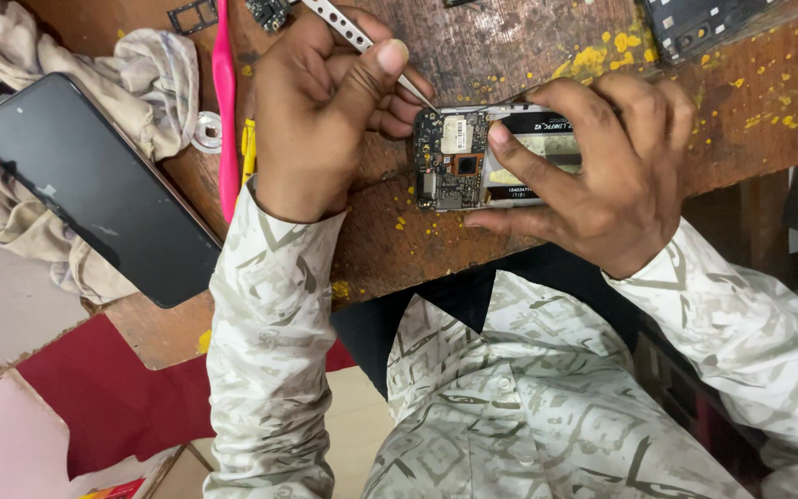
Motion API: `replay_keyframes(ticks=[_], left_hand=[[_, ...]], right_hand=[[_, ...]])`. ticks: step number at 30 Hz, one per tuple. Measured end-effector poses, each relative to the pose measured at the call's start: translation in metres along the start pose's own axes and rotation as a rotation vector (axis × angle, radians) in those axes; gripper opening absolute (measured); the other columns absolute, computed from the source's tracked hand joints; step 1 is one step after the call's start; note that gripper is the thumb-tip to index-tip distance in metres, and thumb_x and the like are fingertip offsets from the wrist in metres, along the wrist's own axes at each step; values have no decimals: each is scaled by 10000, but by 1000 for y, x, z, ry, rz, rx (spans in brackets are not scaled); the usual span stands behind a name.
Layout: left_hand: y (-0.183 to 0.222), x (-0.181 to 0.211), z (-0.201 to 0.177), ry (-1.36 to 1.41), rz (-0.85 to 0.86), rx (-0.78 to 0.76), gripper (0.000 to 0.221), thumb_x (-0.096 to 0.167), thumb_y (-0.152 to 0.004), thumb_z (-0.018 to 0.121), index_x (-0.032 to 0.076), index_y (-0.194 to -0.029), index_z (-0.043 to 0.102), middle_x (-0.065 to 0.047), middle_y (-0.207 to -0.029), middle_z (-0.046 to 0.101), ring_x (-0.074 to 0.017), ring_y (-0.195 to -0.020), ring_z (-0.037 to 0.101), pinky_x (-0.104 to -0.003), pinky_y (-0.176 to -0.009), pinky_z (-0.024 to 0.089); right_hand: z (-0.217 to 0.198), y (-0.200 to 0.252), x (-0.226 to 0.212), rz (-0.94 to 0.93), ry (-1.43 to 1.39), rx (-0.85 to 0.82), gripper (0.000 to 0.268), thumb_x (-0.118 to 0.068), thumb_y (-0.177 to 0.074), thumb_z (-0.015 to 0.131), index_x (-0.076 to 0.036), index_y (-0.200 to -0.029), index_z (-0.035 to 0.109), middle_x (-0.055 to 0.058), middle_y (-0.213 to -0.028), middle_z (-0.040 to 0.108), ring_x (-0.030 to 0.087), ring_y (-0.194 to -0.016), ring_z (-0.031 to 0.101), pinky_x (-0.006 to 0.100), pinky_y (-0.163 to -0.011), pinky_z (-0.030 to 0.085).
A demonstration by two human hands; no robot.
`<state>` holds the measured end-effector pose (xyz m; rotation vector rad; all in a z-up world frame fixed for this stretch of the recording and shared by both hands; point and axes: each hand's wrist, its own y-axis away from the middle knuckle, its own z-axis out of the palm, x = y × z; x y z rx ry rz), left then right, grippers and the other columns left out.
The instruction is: The person uses tweezers to manipulate small components and connectors on a disassembled smartphone motherboard. They repeatedly probe and adjust ribbon cables and connectors near the battery area while holding the device steady with the other hand.
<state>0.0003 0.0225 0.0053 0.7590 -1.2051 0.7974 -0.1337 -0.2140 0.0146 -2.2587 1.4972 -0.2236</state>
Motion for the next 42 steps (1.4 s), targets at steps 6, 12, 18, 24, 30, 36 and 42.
replay_keyframes(ticks=[6, 12, 18, 24, 30, 36, 42], left_hand=[[-1, -1, 3, 2, -7, 15, 208, 167, -1110, 676, 15, -1192, 560, -119, -946, 754, -135, -766, 708, -265, -693, 592], [-2, -2, 1, -4, 8, 5, 182, 149, -1117, 667, 6, -1174, 571, -124, -945, 756, -133, -741, 704, -253, -659, 588], [-2, -3, 4, -30, 9, 29, 212, 168, -1100, 666, 5, -1180, 555, -122, -927, 757, -137, -756, 711, -260, -668, 592], [1, -3, 8, -92, 67, 37, 271, 205, -1097, 671, -7, -1209, 547, -139, -957, 774, -145, -786, 740, -259, -682, 609], [0, 2, 7, -89, 50, 5, 284, 211, -1106, 666, -16, -1220, 540, -137, -967, 772, -147, -795, 740, -261, -691, 611], [-1, -2, 4, -111, 74, -20, 259, 200, -1123, 652, -4, -1214, 521, -122, -949, 758, -135, -779, 718, -258, -676, 591], [-2, -7, 0, -58, 67, -31, 191, 139, -1134, 636, -3, -1197, 525, -118, -942, 746, -139, -771, 707, -266, -672, 591]], right_hand=[[-1, -2, -1, -4, 6, -5, 648, -697, -914, 709, -206, -1336, 732, 94, -1243, 641, 320, -1115, 495, 524, -947, 349], [-3, -3, 1, -9, -73, -16, 656, -672, -866, 744, -172, -1291, 754, 112, -1238, 630, 331, -1119, 499, 533, -960, 355], [-3, -3, 0, 2, -64, 9, 644, -693, -924, 775, -178, -1310, 760, 107, -1261, 623, 330, -1139, 491, 526, -985, 351], [-2, 1, -3, -19, 105, 53, 617, -710, -929, 697, -214, -1288, 773, 76, -1246, 646, 310, -1118, 486, 524, -972, 327], [-1, 5, -5, 12, 74, 40, 601, -700, -969, 697, -216, -1317, 768, 79, -1270, 652, 318, -1147, 496, 517, -980, 333], [0, 5, -4, -23, 114, 74, 596, -675, -960, 644, -220, -1324, 768, 94, -1279, 648, 320, -1144, 494, 520, -978, 317], [0, -4, -4, -23, 59, 64, 630, -716, -885, 672, -201, -1227, 790, 73, -1179, 654, 308, -1061, 503, 510, -945, 339]])
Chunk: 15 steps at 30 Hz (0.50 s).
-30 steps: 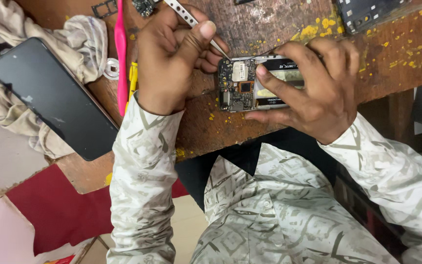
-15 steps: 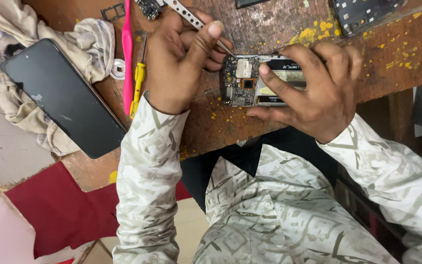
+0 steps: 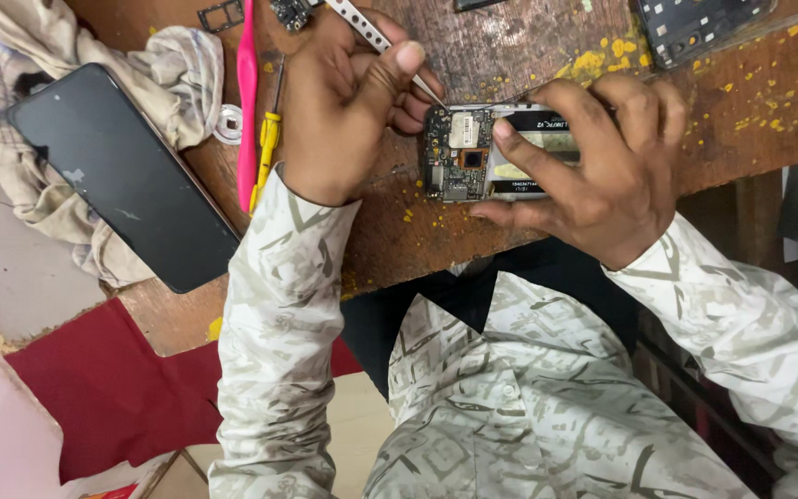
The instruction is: The person uses tweezers to manipulate small components and connectors on a disassembled smartphone motherboard. They repeatedly probe and adjust ribbon cables and connectors near the battery area while holding the device steady with the other hand.
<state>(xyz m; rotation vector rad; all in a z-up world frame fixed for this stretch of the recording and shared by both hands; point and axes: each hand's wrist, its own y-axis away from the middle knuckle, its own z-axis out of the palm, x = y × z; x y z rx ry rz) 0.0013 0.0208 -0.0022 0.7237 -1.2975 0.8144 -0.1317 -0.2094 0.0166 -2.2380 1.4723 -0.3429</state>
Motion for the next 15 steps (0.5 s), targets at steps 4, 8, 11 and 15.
replay_keyframes(ticks=[4, 8, 11, 15], left_hand=[[0, -2, 3, 13, -14, 26, 180, 135, -1115, 632, 2, -1189, 536, -113, -920, 751, -129, -742, 696, -254, -647, 576], [1, -4, 3, -5, -23, 55, 184, 142, -1108, 633, 5, -1181, 535, -110, -900, 755, -125, -716, 694, -247, -628, 567], [-1, -7, 2, 14, -35, 38, 188, 144, -1128, 639, -6, -1199, 551, -121, -929, 759, -134, -753, 700, -256, -664, 573], [0, -8, 4, 15, -38, 73, 201, 148, -1102, 644, -8, -1182, 546, -124, -901, 755, -137, -713, 698, -260, -624, 566]], right_hand=[[-4, -2, 0, 1, -56, -31, 611, -694, -930, 689, -175, -1238, 786, 83, -1220, 643, 301, -1104, 508, 502, -964, 336], [-4, -4, 2, 1, -97, -32, 623, -696, -921, 725, -144, -1202, 795, 96, -1217, 638, 303, -1110, 514, 496, -971, 344], [-4, -5, 1, 7, -116, -36, 616, -685, -911, 714, -144, -1195, 794, 97, -1210, 636, 308, -1116, 515, 498, -978, 342], [-7, -4, 2, 35, -128, -51, 619, -694, -876, 750, -142, -1152, 794, 90, -1202, 642, 312, -1113, 521, 499, -987, 352]])
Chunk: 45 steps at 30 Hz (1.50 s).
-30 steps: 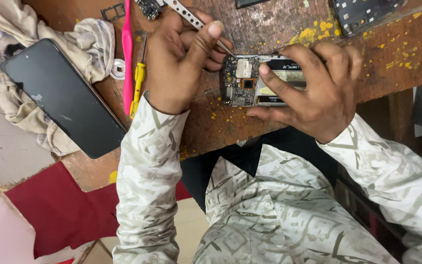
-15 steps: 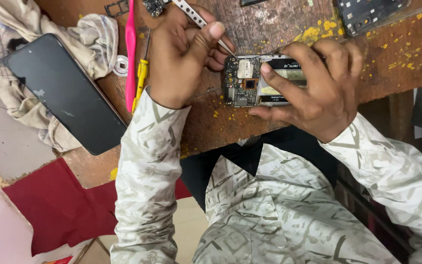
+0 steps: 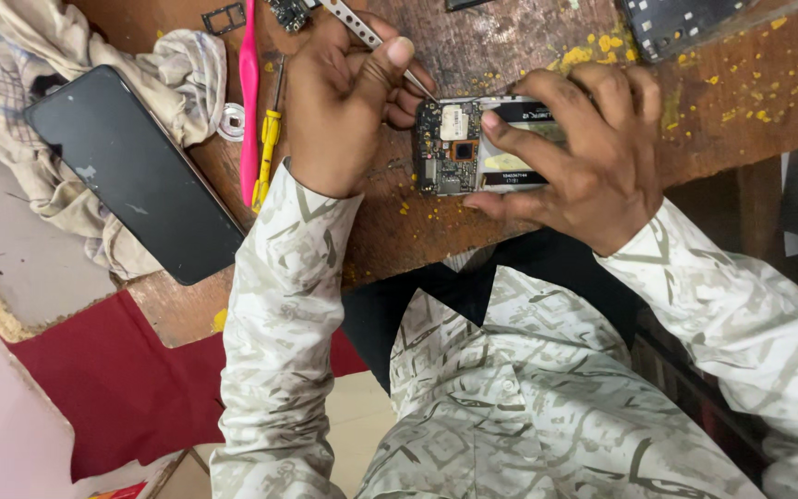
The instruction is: The person uses tweezers to manipulate small components and connectors on a disassembled smartphone motherboard. They repeatedly probe and adjust ribbon cables and connectors near the battery area while holding the device steady with the other hand.
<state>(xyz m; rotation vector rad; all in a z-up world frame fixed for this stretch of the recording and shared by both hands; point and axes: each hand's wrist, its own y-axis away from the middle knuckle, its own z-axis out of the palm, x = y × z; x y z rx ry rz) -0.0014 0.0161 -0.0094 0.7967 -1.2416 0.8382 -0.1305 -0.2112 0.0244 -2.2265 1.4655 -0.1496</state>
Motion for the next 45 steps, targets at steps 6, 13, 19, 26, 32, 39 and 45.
replay_keyframes(ticks=[6, 13, 19, 26, 32, 39, 45], left_hand=[[-6, 3, 1, 8, 6, 13, 207, 151, -1083, 646, -5, -1159, 533, -131, -874, 745, -140, -690, 697, -262, -601, 563], [-3, -4, -2, 4, 1, 3, 201, 151, -1083, 647, -3, -1152, 539, -132, -874, 745, -139, -680, 682, -261, -588, 556], [-5, -1, 5, -38, 18, 37, 233, 179, -1067, 656, -2, -1144, 530, -123, -863, 756, -133, -676, 700, -254, -580, 571], [-3, 3, 7, -131, 45, 91, 268, 183, -1021, 703, -22, -1114, 556, -119, -833, 762, -137, -658, 716, -254, -554, 586], [-5, 5, 5, -111, 28, 66, 279, 177, -1004, 711, -40, -1095, 562, -130, -804, 751, -156, -640, 737, -267, -540, 604], [-6, 4, 1, -87, 57, 3, 235, 148, -1035, 692, -36, -1103, 563, -128, -831, 759, -157, -674, 747, -270, -574, 627], [-6, -2, 7, -108, 45, 80, 185, 137, -1035, 675, -10, -1085, 574, -105, -798, 761, -135, -629, 724, -253, -522, 583]], right_hand=[[1, 5, 0, 4, -41, 50, 625, -685, -883, 773, -173, -1242, 784, 96, -1283, 602, 319, -1169, 517, 516, -999, 338], [8, 21, 4, 29, -32, -5, 617, -713, -894, 789, -183, -1209, 768, 73, -1277, 599, 310, -1254, 514, 527, -1103, 350], [7, 19, 2, 17, -10, 38, 639, -690, -862, 792, -179, -1244, 776, 66, -1321, 603, 305, -1235, 517, 512, -1076, 367], [7, 24, -5, 26, 42, 58, 640, -684, -889, 820, -177, -1278, 775, 84, -1302, 619, 318, -1213, 519, 512, -1023, 386], [8, 25, -6, 15, 95, 72, 631, -695, -907, 764, -164, -1249, 778, 84, -1296, 634, 318, -1191, 513, 515, -1016, 384], [2, 16, -9, -21, 147, 71, 629, -678, -816, 821, -159, -1172, 803, 71, -1204, 637, 300, -1127, 516, 479, -982, 393], [11, 18, -1, -8, 35, 18, 623, -656, -841, 838, -161, -1216, 785, 81, -1254, 627, 309, -1232, 525, 495, -1051, 368]])
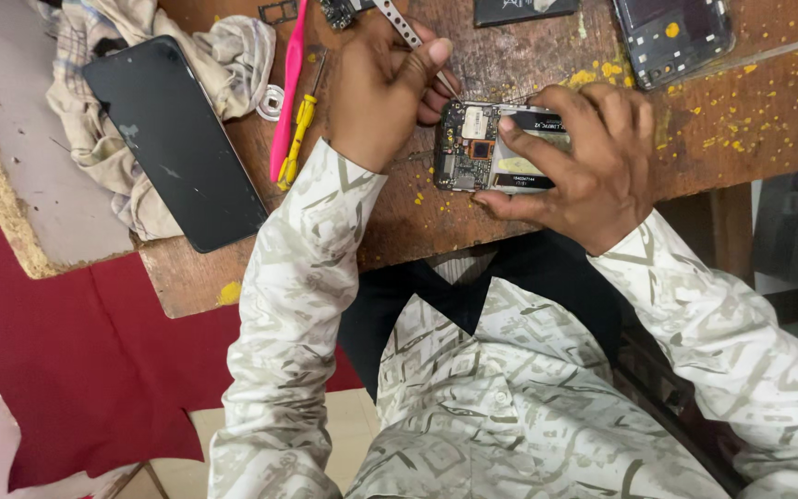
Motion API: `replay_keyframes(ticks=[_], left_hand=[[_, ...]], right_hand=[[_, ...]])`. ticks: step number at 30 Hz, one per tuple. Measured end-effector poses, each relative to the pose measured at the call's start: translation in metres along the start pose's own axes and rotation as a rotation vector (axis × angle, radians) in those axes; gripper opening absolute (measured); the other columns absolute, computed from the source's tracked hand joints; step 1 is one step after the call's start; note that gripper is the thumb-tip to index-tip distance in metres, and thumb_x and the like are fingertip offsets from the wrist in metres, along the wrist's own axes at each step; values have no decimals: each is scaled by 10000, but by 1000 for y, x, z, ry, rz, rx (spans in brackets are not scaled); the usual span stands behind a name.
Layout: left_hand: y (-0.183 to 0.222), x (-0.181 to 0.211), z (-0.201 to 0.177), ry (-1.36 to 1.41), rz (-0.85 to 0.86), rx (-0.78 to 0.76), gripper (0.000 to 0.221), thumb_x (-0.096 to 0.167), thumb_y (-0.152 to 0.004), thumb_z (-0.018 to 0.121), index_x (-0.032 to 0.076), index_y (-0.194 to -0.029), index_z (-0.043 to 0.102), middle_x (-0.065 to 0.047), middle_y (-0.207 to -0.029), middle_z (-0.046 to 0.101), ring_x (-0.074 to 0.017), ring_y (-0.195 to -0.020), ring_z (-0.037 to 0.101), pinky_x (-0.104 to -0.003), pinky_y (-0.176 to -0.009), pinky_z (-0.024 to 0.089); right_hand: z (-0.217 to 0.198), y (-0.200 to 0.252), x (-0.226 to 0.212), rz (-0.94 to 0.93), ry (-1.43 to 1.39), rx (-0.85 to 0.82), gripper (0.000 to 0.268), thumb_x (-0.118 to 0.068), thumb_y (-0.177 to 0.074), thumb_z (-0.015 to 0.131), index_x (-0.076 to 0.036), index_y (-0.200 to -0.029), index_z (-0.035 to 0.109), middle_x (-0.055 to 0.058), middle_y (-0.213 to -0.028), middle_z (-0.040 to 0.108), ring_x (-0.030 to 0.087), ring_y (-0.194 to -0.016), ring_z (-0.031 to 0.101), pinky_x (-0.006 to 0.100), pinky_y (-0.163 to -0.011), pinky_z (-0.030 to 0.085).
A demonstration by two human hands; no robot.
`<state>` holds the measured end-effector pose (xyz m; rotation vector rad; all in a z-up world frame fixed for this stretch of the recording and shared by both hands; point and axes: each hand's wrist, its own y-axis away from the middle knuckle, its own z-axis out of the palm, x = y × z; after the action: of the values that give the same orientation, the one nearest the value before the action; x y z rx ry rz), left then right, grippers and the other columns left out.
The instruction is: The person uses tweezers to manipulate small components and connectors on a disassembled smartphone motherboard. They repeatedly probe and adjust ribbon cables and connectors near the battery area while holding the device steady with the other hand.
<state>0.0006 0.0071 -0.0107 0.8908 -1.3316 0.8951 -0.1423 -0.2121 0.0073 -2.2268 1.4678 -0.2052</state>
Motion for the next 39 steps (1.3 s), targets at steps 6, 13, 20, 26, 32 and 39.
replay_keyframes(ticks=[6, 13, 20, 26, 32, 39], left_hand=[[3, -3, 0, 10, -20, 6, 175, 130, -1029, 681, -5, -1093, 589, -101, -798, 767, -131, -618, 714, -251, -521, 569], [5, 3, 3, -9, 32, 9, 220, 159, -1034, 692, -3, -1126, 575, -94, -847, 774, -121, -671, 725, -240, -563, 587], [36, 4, 7, 124, 120, 88, 283, 110, -1031, 725, -48, -1219, 584, -143, -1000, 773, -164, -872, 763, -288, -756, 653], [38, 2, -1, 387, 47, 37, 296, 78, -1024, 690, -53, -1253, 556, -200, -1059, 773, -248, -960, 790, -338, -817, 662], [46, 4, 0, 390, 140, -12, 290, 65, -1067, 684, -54, -1291, 543, -211, -1143, 756, -264, -1067, 772, -345, -902, 643], [47, 9, -3, 481, 173, -31, 291, 81, -1109, 644, -35, -1351, 528, -198, -1178, 744, -264, -1092, 765, -353, -958, 632]], right_hand=[[-3, -2, 1, 34, -77, -36, 600, -624, -832, 896, -159, -1194, 782, 62, -1258, 627, 295, -1211, 531, 499, -1083, 368], [-3, -1, -5, 42, -11, 19, 580, -600, -838, 887, -154, -1190, 773, 74, -1279, 625, 311, -1240, 525, 498, -1082, 376], [-5, -1, -7, 37, 31, 49, 631, -668, -886, 828, -154, -1247, 770, 85, -1298, 631, 325, -1206, 518, 496, -1017, 373], [-3, 2, -8, -34, 103, 63, 644, -729, -914, 744, -200, -1283, 757, 99, -1278, 633, 333, -1183, 520, 535, -999, 380], [-3, 1, -11, -68, 169, 102, 627, -736, -915, 717, -229, -1284, 731, 105, -1215, 631, 345, -1132, 535, 551, -935, 382], [-3, 1, -10, -69, 189, 49, 631, -735, -918, 702, -231, -1296, 731, 95, -1228, 641, 347, -1138, 543, 556, -942, 380]])
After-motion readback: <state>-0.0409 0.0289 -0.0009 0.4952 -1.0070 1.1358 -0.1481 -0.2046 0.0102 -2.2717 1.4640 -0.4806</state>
